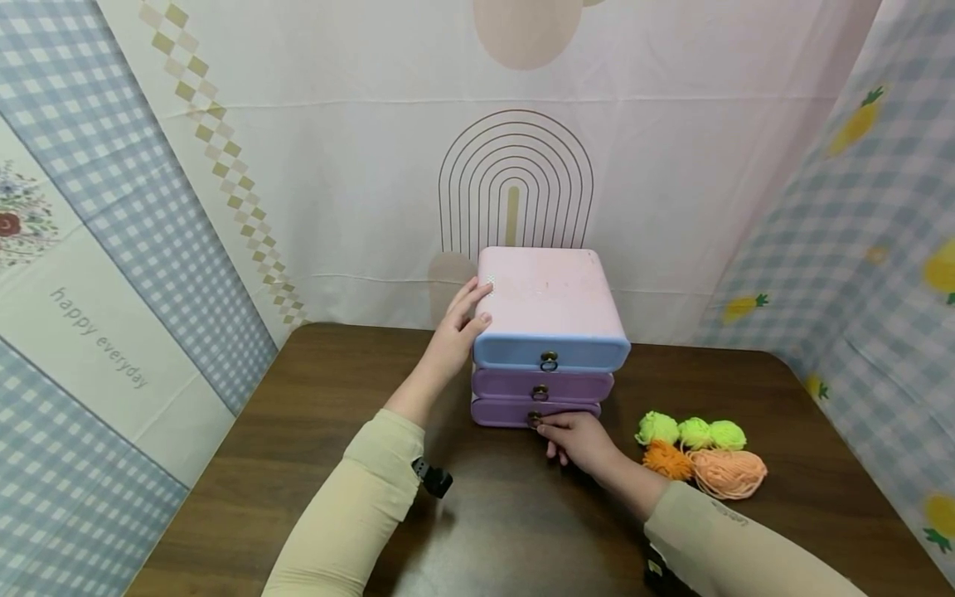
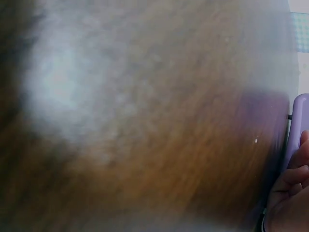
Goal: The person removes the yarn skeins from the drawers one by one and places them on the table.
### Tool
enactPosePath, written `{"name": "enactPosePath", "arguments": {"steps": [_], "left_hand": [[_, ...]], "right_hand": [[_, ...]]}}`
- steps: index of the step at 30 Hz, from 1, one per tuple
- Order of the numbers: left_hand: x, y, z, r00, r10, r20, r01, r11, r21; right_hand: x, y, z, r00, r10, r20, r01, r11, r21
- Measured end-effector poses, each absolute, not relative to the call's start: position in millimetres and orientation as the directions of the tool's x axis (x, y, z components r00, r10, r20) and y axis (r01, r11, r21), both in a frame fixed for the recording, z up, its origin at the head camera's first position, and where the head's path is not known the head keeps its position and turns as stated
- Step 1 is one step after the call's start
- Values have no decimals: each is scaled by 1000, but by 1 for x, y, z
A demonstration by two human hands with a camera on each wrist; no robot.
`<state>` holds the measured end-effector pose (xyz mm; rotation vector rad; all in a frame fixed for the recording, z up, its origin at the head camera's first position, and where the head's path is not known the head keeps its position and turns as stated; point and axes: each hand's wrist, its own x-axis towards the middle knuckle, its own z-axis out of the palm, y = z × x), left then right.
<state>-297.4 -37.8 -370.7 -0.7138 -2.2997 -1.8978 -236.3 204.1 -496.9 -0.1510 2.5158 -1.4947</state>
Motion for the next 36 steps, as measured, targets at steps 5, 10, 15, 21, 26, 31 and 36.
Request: {"name": "enactPosePath", "arguments": {"steps": [5,10,15,21,26,31,36], "left_hand": [[-314,-37,-390,-882,288,374,418,106,902],[-321,-36,-400,-879,264,396,437,117,892],[-321,-36,-401,-880,260,398,440,125,889],[-320,-36,-400,-887,262,379,422,131,897],[-318,-36,-396,-880,283,382,427,118,896],[-302,-37,-377,-876,310,369,419,112,901],[-294,-37,-369,-875,310,372,424,117,898]], "right_hand": [[-233,205,-496,-970,-211,-122,-1,506,-863],[-228,207,-494,-967,-225,-119,-15,517,-856],[-223,209,-495,-965,-236,-114,-28,527,-850],[-216,211,-495,-959,-267,-93,-65,529,-846],[-211,212,-497,-958,-271,-92,-74,545,-835],[-204,213,-498,-954,-283,-101,-70,538,-840],[-196,214,-498,-946,-308,-106,-75,521,-850]]}}
